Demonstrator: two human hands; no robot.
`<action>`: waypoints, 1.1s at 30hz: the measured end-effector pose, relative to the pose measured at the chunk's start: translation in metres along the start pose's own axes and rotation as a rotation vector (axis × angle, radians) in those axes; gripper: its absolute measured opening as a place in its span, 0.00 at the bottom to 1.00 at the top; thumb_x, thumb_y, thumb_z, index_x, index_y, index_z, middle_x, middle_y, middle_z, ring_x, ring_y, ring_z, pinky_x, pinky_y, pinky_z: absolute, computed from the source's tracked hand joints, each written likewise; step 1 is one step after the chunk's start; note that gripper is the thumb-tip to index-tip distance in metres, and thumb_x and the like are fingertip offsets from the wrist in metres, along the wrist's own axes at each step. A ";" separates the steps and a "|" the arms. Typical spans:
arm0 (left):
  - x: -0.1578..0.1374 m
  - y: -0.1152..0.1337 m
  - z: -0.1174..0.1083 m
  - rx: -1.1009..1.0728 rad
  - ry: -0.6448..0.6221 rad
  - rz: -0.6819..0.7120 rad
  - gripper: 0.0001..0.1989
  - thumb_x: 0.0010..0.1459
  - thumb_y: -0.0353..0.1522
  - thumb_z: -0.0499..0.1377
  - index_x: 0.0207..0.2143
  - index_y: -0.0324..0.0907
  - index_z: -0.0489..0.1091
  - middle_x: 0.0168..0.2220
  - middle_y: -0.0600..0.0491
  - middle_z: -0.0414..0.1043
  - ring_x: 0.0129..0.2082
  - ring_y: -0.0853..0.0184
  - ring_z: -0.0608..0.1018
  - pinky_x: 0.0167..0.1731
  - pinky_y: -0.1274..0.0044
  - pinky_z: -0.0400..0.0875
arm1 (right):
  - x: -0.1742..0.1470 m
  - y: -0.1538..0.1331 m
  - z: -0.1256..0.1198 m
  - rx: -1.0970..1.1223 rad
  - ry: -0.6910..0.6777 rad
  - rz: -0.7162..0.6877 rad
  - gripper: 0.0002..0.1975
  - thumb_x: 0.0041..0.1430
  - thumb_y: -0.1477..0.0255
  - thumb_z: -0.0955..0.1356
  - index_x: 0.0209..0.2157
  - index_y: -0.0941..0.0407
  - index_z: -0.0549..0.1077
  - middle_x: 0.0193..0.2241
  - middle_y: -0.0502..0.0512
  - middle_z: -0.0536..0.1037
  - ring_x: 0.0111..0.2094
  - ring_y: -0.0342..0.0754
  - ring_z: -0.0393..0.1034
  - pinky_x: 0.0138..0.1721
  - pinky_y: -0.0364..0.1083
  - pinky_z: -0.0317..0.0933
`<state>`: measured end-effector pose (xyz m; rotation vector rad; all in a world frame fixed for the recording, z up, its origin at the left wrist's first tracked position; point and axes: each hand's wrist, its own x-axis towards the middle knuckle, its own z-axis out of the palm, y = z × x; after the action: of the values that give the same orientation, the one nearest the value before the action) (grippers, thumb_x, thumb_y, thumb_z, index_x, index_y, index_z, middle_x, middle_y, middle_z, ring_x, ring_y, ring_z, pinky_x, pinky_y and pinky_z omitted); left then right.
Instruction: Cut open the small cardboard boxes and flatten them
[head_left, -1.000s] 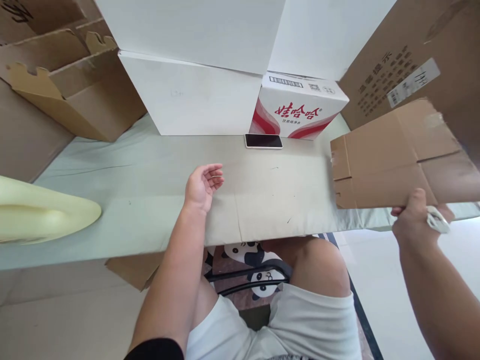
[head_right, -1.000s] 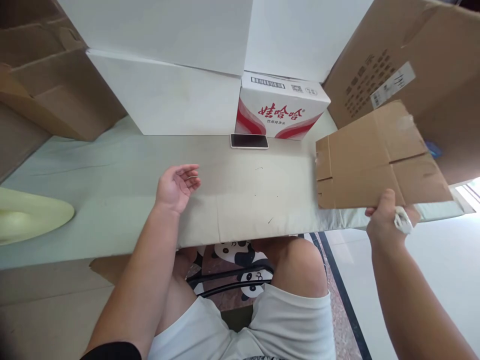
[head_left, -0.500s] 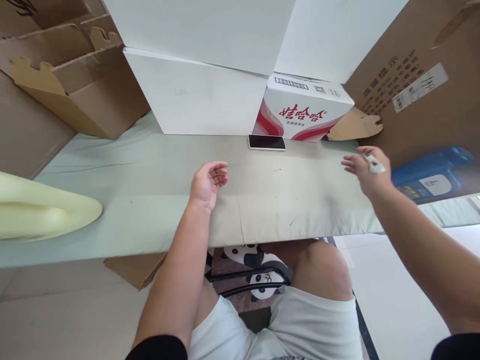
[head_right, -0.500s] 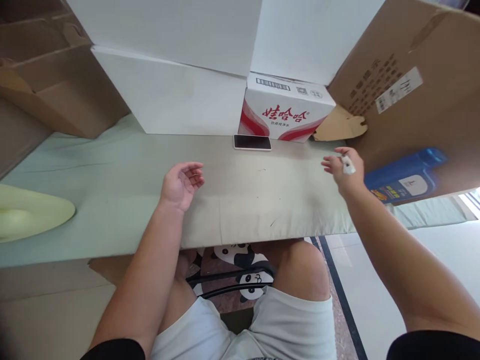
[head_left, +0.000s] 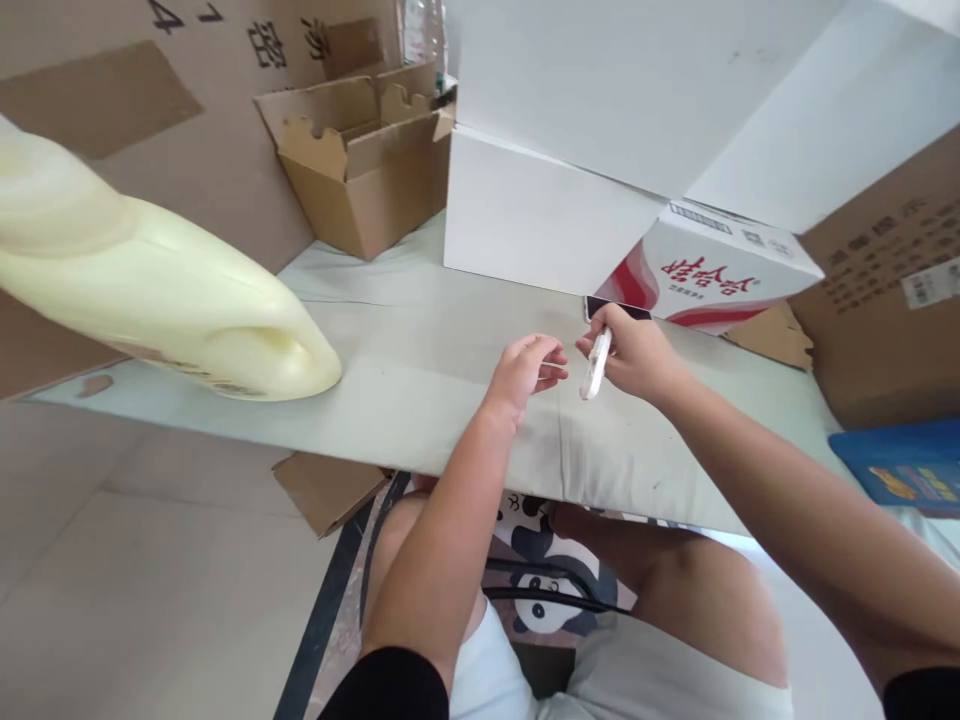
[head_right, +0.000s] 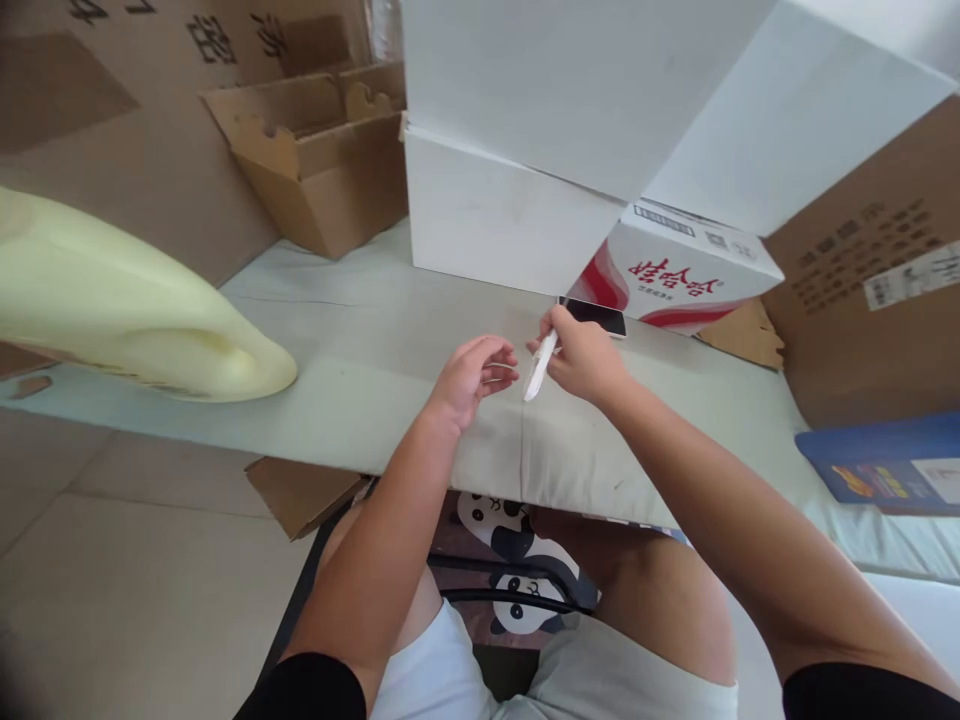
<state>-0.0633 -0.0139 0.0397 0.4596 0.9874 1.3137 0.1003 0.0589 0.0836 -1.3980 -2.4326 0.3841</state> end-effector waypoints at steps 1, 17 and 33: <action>-0.001 0.004 -0.004 -0.030 0.032 0.019 0.08 0.56 0.35 0.61 0.28 0.41 0.73 0.28 0.54 0.73 0.25 0.72 0.75 0.33 0.76 0.68 | 0.011 -0.017 0.007 -0.017 -0.007 -0.044 0.12 0.57 0.62 0.69 0.32 0.50 0.60 0.23 0.51 0.77 0.25 0.51 0.70 0.31 0.48 0.59; -0.027 0.042 -0.065 -0.449 0.329 0.347 0.15 0.58 0.28 0.53 0.18 0.42 0.58 0.20 0.58 0.51 0.21 0.72 0.61 0.26 0.78 0.58 | 0.255 -0.228 0.075 -0.166 0.049 -0.383 0.17 0.56 0.75 0.72 0.43 0.48 0.65 0.37 0.52 0.73 0.36 0.49 0.65 0.48 0.52 0.61; -0.096 0.071 -0.015 -0.268 0.284 0.727 0.20 0.64 0.38 0.59 0.20 0.45 0.59 0.21 0.54 0.54 0.22 0.68 0.59 0.25 0.70 0.60 | 0.124 -0.153 0.065 0.076 0.011 -0.598 0.12 0.52 0.77 0.63 0.37 0.48 0.60 0.41 0.51 0.81 0.38 0.51 0.75 0.43 0.50 0.68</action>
<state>-0.1124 -0.0908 0.1192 0.4481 0.8821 2.1836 -0.1047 0.0866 0.0985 -0.5862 -2.6373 0.3104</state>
